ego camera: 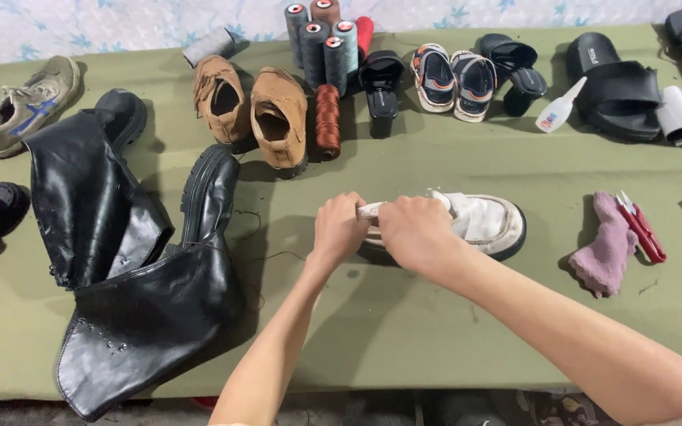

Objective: The person prepares a spool of thread and a needle, then uses a stitching awl to puncture the sole of a white shoe. They pull the thread through the holes to sew the sole, repeating the process along the edge of the shoe.

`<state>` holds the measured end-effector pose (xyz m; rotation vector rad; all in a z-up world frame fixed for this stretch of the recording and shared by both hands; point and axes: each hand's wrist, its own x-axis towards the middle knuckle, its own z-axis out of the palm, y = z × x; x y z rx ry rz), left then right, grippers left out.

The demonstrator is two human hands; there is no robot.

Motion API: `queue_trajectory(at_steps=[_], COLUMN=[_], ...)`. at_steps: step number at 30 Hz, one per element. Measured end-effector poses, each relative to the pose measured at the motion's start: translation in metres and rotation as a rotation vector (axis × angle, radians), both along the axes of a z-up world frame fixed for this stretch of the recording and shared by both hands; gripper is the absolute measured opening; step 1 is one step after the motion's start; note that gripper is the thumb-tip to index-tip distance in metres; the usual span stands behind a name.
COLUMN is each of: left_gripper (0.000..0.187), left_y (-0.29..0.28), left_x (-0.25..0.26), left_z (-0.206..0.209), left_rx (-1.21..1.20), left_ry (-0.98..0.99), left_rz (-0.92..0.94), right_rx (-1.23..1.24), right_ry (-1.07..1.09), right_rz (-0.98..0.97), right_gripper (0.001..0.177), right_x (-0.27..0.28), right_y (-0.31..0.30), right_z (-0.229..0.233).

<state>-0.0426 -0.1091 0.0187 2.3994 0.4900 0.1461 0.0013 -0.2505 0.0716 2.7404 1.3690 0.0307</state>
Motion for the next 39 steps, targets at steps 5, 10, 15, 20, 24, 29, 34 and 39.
queue_trajectory(at_steps=[5, 10, 15, 20, 24, 29, 34, 39], left_gripper=[0.010, 0.026, 0.031, 0.038, 0.037, 0.039, 0.039, 0.034], left_y=[-0.002, -0.001, -0.005, -0.007, -0.009, -0.012, -0.012, -0.010], left_x=[-0.006, 0.000, -0.002, -0.001, -0.003, -0.008, 0.004, 0.003], left_z=[-0.018, -0.056, -0.056, -0.061, -0.055, -0.047, -0.072, -0.063], left_rx=[-0.036, 0.079, 0.109, 0.149, 0.134, 0.118, 0.139, 0.128], left_ry=[-0.183, -0.371, -0.420, -0.404, -0.410, -0.431, -0.428, -0.411], left_rz=[0.021, 0.002, -0.026, -0.011, -0.027, -0.029, -0.027, -0.015], right_rx=[-0.011, -0.016, -0.009, -0.099, -0.119, -0.081, -0.057, 0.096], right_ry=[0.018, 0.046, 0.145, 0.090, 0.030, 0.159, 0.394, 0.570], right_rz=[0.016, -0.020, -0.057, 0.009, 0.043, -0.017, -0.311, -0.521], right_gripper=[0.021, 0.023, 0.025, 0.026, 0.025, 0.024, 0.028, 0.039], right_x=[-0.002, 0.000, 0.005, 0.008, 0.004, 0.001, 0.021, 0.031], right_y=[-0.002, 0.006, 0.007, 0.007, 0.005, 0.010, 0.013, 0.003], right_z=[0.009, 0.010, 0.013, 0.007, -0.009, 0.003, 0.020, 0.015])
